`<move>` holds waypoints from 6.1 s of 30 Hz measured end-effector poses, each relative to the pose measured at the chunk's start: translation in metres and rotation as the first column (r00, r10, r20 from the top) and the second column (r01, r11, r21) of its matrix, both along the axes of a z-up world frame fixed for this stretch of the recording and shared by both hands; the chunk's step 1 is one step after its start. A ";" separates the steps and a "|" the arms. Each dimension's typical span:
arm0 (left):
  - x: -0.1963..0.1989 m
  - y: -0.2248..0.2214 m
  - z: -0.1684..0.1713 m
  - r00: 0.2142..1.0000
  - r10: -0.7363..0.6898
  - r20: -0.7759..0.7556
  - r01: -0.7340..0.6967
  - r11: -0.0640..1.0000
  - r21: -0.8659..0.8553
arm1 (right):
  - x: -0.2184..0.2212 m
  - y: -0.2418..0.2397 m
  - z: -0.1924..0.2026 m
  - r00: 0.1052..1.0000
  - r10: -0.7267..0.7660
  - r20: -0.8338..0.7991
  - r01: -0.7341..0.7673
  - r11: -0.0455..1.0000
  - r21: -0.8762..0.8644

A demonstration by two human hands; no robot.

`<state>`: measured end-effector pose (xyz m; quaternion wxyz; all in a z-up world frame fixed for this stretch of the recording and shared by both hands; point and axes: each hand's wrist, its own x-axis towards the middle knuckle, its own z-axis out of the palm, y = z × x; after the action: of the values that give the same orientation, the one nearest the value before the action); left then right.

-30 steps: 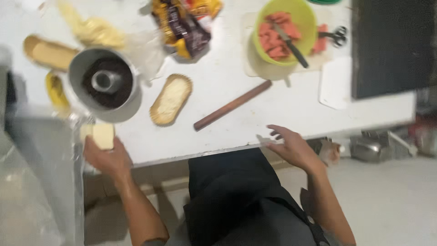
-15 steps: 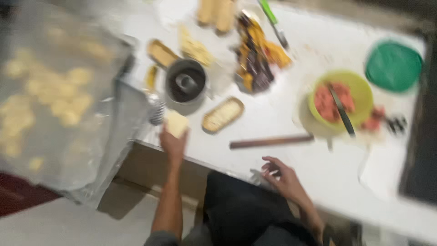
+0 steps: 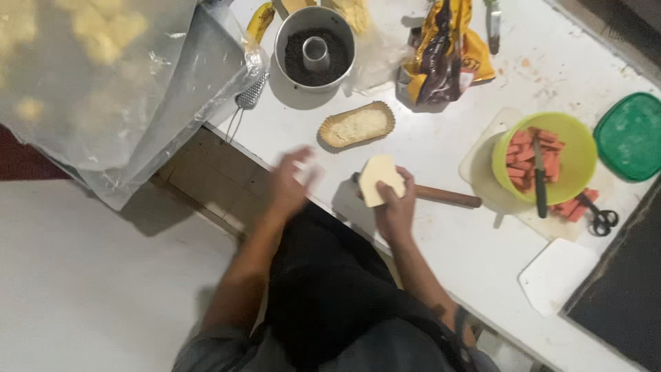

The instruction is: The person prepares pastries by rolling out dough, spreading a dark filling onto the dough, rolling the dough into cylinders, slicing the cylinders into sections, and placing the sections onto a baking sheet.

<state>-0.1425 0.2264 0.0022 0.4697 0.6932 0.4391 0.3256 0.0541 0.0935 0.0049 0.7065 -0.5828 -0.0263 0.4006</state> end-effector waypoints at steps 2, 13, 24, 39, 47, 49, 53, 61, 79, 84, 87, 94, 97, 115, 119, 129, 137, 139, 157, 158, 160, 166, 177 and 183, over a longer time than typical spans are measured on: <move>-0.038 0.068 0.001 0.824 0.196 -0.531 -0.069 0.966 0.251 | -0.003 0.015 0.037 0.989 -0.047 -0.138 0.054 0.997 0.050; -0.114 0.183 -0.058 0.757 -0.134 -0.639 0.047 0.987 -0.152 | -0.063 0.093 0.035 0.862 -0.252 -0.440 0.315 0.946 0.076; -0.129 0.173 -0.015 0.865 -0.440 -0.242 0.366 0.882 -0.295 | -0.102 0.161 0.076 0.937 0.304 0.170 -0.130 0.758 -0.639; -0.091 0.177 -0.005 0.820 -0.570 -0.061 0.525 0.789 -0.320 | -0.102 0.109 0.078 0.835 0.532 0.141 -0.234 0.576 -0.783; -0.002 0.136 0.040 0.665 -0.733 -0.143 0.695 0.678 -0.241 | -0.077 0.083 0.006 0.824 -0.471 -0.315 0.512 0.857 0.057; 0.020 0.128 0.061 0.625 -0.756 -0.191 0.723 0.654 -0.222 | -0.070 0.102 0.010 0.795 -0.564 -0.225 0.575 0.818 -0.020; 0.027 0.104 0.052 0.567 -0.759 -0.320 0.785 0.616 -0.068 | -0.069 0.125 0.023 0.752 -0.646 -0.128 0.630 0.762 -0.149; 0.030 0.095 0.049 0.534 -0.690 -0.489 0.804 0.594 0.041 | -0.076 0.153 0.016 0.759 -0.649 0.049 0.646 0.742 -0.178; 0.018 0.119 0.039 0.502 -0.784 -0.366 0.797 0.583 -0.156 | -0.085 0.155 -0.037 0.603 -0.753 0.263 0.796 0.543 -0.268; 0.025 0.121 0.027 0.459 -0.810 -0.366 0.830 0.538 -0.149 | -0.102 0.169 -0.015 0.624 -0.742 0.244 0.776 0.554 -0.300; 0.009 0.122 0.063 0.379 -0.801 -0.464 0.858 0.492 -0.149 | -0.076 0.167 -0.037 0.521 -0.824 0.222 0.852 0.485 -0.199; 0.023 0.132 0.041 0.432 -0.832 -0.349 0.827 0.519 -0.214 | -0.113 0.170 0.002 0.637 -0.715 0.288 0.770 0.574 -0.280; 0.015 0.128 0.054 0.396 -0.832 -0.388 0.844 0.496 -0.203 | -0.092 0.175 -0.017 0.583 -0.767 0.268 0.812 0.540 -0.219; 0.012 0.133 0.042 0.359 -0.865 -0.352 0.868 0.447 -0.214 | -0.108 0.161 -0.020 0.530 -0.812 0.243 0.848 0.509 -0.150; 0.008 0.129 0.055 0.429 -0.857 -0.286 0.863 0.482 -0.149 | -0.132 0.171 -0.009 0.534 -0.812 0.237 0.846 0.509 -0.162; 0.012 0.130 0.036 0.450 -0.851 -0.271 0.841 0.506 -0.192 | -0.126 0.174 -0.008 0.533 -0.800 0.276 0.846 0.501 -0.181; 0.003 0.131 0.065 0.366 -0.864 -0.346 0.868 0.451 -0.207 | -0.078 0.156 -0.049 0.475 -0.832 0.287 0.880 0.442 -0.176; 0.017 0.130 0.033 0.383 -0.855 -0.351 0.866 0.464 -0.186 | -0.112 0.169 -0.019 0.502 -0.817 0.285 0.864 0.487 -0.128; 0.026 0.119 0.038 0.381 -0.803 -0.458 0.870 0.480 -0.116 | -0.076 0.170 -0.027 0.485 -0.817 0.313 0.872 0.478 -0.105; 0.025 0.119 0.041 0.352 -0.813 -0.465 0.871 0.466 -0.155 | -0.058 0.175 -0.030 0.454 -0.850 0.269 0.890 0.449 -0.084; 0.028 0.116 0.018 0.379 -0.805 -0.457 0.856 0.492 -0.156 | -0.048 0.175 -0.007 0.509 -0.839 0.194 0.860 0.489 -0.142; 0.053 0.130 0.032 0.448 -0.817 -0.362 0.829 0.531 -0.173 | -0.078 0.171 -0.013 0.592 -0.738 0.324 0.804 0.569 -0.174; 0.058 0.131 0.020 0.446 -0.792 -0.418 0.815 0.552 -0.176 | -0.070 0.174 -0.008 0.683 -0.648 0.336 0.729 0.629 -0.269; 0.043 0.133 0.049 0.453 -0.797 -0.401 0.835 0.537 -0.124 | -0.031 0.177 -0.014 0.547 -0.772 0.324 0.837 0.496 -0.230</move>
<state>-0.0990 0.3597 0.0512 0.4320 0.8901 0.1252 -0.0734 0.0231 0.2702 -0.0088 0.6869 -0.6780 0.2598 -0.0330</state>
